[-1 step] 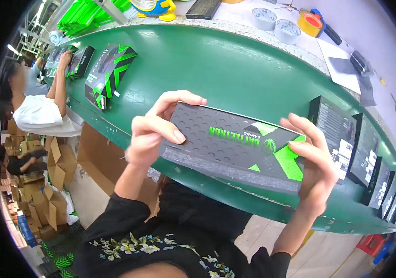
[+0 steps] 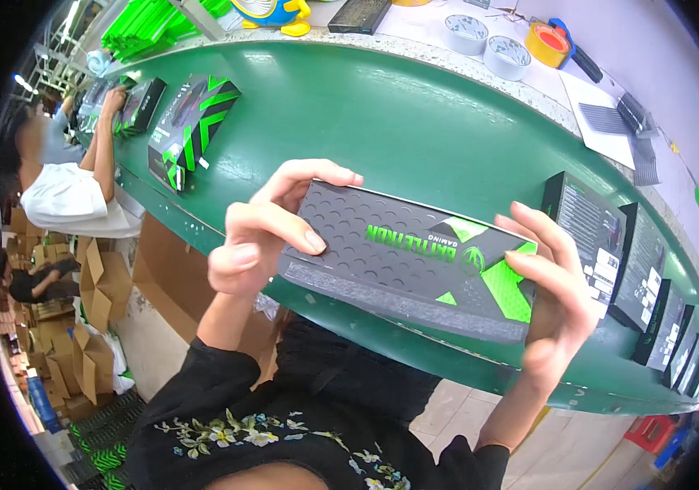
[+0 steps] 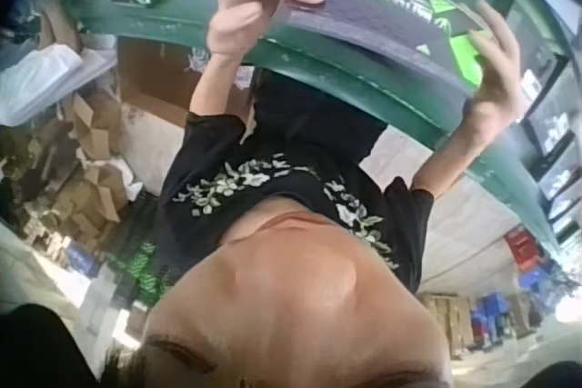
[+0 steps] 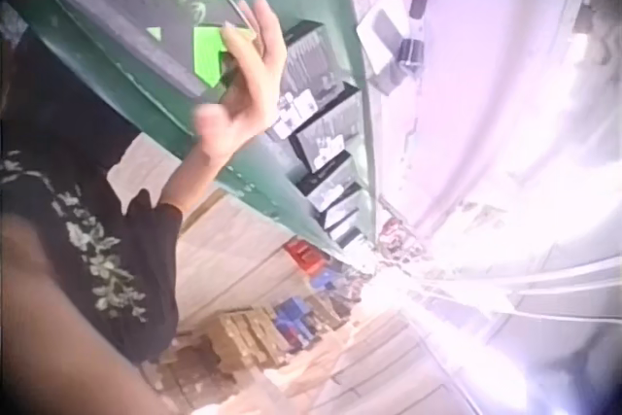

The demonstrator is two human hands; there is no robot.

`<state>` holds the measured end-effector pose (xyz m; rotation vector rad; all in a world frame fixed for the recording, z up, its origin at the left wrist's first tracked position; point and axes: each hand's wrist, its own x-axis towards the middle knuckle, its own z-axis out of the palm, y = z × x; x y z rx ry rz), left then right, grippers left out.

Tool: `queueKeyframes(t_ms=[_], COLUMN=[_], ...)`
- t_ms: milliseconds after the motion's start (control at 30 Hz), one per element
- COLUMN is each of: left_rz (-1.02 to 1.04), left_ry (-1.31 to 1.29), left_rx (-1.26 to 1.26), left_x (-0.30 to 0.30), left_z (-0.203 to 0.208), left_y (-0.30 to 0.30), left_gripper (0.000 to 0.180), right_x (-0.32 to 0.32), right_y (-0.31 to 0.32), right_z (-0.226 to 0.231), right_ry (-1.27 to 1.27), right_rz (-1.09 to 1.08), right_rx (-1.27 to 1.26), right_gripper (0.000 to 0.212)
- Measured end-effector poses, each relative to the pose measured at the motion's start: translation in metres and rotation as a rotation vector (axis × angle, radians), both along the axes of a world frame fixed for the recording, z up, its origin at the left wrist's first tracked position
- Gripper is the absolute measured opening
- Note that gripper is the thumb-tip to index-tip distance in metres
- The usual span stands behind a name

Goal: The person peels tape strips from tape rolls by hand, then seals packaging boxes along a conveyor belt by applying adhesive tape strips to the flaps and pressing them shut.

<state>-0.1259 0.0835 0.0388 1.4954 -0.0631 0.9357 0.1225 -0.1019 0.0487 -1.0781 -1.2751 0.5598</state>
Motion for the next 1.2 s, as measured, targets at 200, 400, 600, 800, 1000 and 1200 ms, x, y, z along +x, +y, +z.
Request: queueKeyframes(t_ms=[200,400,600,800,1000,1200], left_rz=[0.059,0.266,0.517,0.602,0.415,0.079], left_ry=[0.095,0.127,0.07,-0.034,0.071,-0.043], left_rx=[0.16,0.359,0.619,0.389,0.085,-0.287], left_x=[-0.002,0.005,0.016,0.036,0.036,0.024], left_z=[0.019,0.006,0.004,-0.011,-0.003,-0.004], left_y=[0.0,-0.003,-0.014,-0.038,-0.054,-0.053], left_gripper=[0.039,0.044,0.054,0.066,0.066,0.068], right_x=[0.005,0.008,-0.007,-0.043,-0.055,-0.047], right_y=[-0.008,-0.004,-0.005,0.008,0.005,-0.007], right_z=[0.019,0.023,0.006,-0.014,-0.019,-0.018], right_ry=[-0.21,-0.54,-0.591,-0.345,-0.039,0.213], right_rz=[-0.031,-0.11,-0.278,-0.499,-0.518,-0.249], right_rx=[-0.049,0.007,0.14,0.188,0.163,0.197], right_gripper=[0.061,0.052,0.042,0.036,0.035,0.038])
